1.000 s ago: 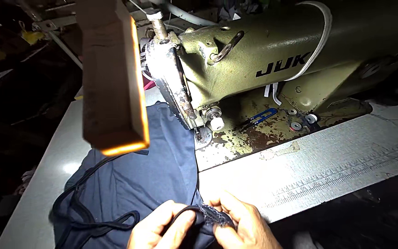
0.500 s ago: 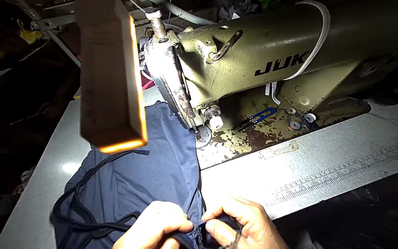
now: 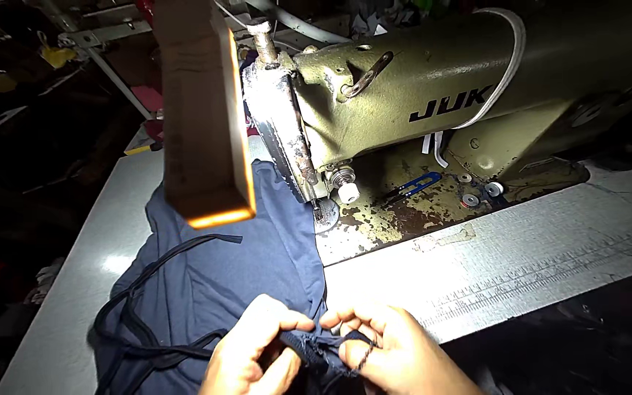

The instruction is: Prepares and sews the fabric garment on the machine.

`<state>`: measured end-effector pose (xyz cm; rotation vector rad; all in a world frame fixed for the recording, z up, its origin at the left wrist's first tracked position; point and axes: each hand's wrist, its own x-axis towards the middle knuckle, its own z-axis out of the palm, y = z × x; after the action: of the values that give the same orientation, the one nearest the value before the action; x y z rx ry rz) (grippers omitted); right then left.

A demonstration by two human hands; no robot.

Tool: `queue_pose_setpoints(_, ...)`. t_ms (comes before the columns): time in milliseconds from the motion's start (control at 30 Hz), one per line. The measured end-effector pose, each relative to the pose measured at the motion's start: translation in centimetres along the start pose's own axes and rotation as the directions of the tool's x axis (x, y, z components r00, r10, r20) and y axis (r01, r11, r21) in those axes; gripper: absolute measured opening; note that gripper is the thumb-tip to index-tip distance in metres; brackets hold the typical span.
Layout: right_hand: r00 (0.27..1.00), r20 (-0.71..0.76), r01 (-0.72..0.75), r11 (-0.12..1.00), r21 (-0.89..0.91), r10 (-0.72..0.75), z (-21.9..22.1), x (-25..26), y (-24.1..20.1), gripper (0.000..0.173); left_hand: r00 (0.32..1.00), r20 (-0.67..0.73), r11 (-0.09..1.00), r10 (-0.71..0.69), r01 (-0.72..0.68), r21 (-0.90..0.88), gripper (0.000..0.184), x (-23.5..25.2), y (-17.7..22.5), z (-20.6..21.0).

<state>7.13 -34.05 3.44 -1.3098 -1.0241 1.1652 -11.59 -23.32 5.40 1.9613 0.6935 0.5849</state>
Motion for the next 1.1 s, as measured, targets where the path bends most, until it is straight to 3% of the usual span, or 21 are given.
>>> queue_pose_setpoints(100,1.0,0.011,-0.023,1.0,0.008,0.023,-0.4,0.4,-0.1,0.011,0.997,-0.022,0.996,0.074,-0.075,-0.05,0.01,1.0,-0.7,-0.3)
queue_pose_setpoints(200,1.0,0.017,0.008,0.993,0.115,-0.01,-0.4,0.9,0.2,0.01,0.998,-0.069,0.965,0.01,-0.028,-0.262,0.021,1.5,-0.2,-0.5)
queue_pose_setpoints(333,0.994,0.102,-0.069,0.97,0.233,0.046,-0.5,1.4,0.6,0.009,0.963,-0.232,0.983,-0.138,0.106,-0.148,0.017,2.4,0.3,1.0)
queue_pose_setpoints(433,0.976,0.17,-0.161,0.974,0.158,0.134,-0.9,1.4,0.6,0.016,0.966,-0.201,0.98,-0.159,0.131,-0.148,0.012,2.6,-1.1,1.6)
queue_pose_setpoints(533,0.966,0.187,-0.2,0.975,0.096,0.18,-2.0,1.2,0.5,0.027,0.972,-0.151,0.974,-0.179,0.155,-0.163,0.019,2.7,-1.6,1.8)
queue_pose_setpoints(600,0.971,0.167,-0.175,0.984,0.021,0.169,-3.3,1.2,0.6,0.027,0.976,-0.115,0.974,-0.186,0.167,-0.154,0.025,2.7,-1.6,1.6)
queue_pose_setpoints(667,0.992,0.076,-0.083,0.981,-0.177,0.098,-4.6,1.2,0.8,0.026,0.98,-0.086,0.974,-0.182,0.167,-0.153,0.026,2.7,-1.7,1.5)
queue_pose_setpoints(733,0.995,-0.088,-0.008,0.871,-0.49,-0.041,-5.6,1.2,0.8,0.022,0.982,-0.061,0.972,-0.179,0.167,-0.167,0.026,2.6,-1.8,1.4)
queue_pose_setpoints(800,0.957,-0.194,0.03,0.736,-0.676,-0.216,-5.8,1.3,1.0,0.021,0.979,-0.061,0.97,-0.197,0.185,-0.155,0.024,2.6,-1.6,1.5)
queue_pose_setpoints(900,0.886,-0.205,0.221,0.767,-0.602,-0.416,-4.6,1.6,1.0,0.022,0.974,-0.075,0.969,-0.215,0.203,-0.137,0.025,2.5,-1.3,1.7)
queue_pose_setpoints(1000,0.924,-0.08,0.287,0.817,-0.5,-0.373,-1.7,1.4,0.4,0.048,0.971,-0.042,0.959,-0.234,0.224,-0.174,0.024,2.5,-0.6,1.9)
queue_pose_setpoints(1033,0.943,-0.023,0.282,0.832,-0.478,-0.332,-0.9,1.4,0.4,0.048,0.973,-0.019,0.954,-0.228,0.219,-0.206,0.023,2.4,-0.5,1.9)
queue_pose_setpoints(1100,0.955,-0.021,0.268,0.896,-0.355,-0.294,-0.2,1.9,0.6,0.024,0.981,0.02,0.957,-0.191,0.191,-0.219,0.02,2.2,-0.5,1.6)
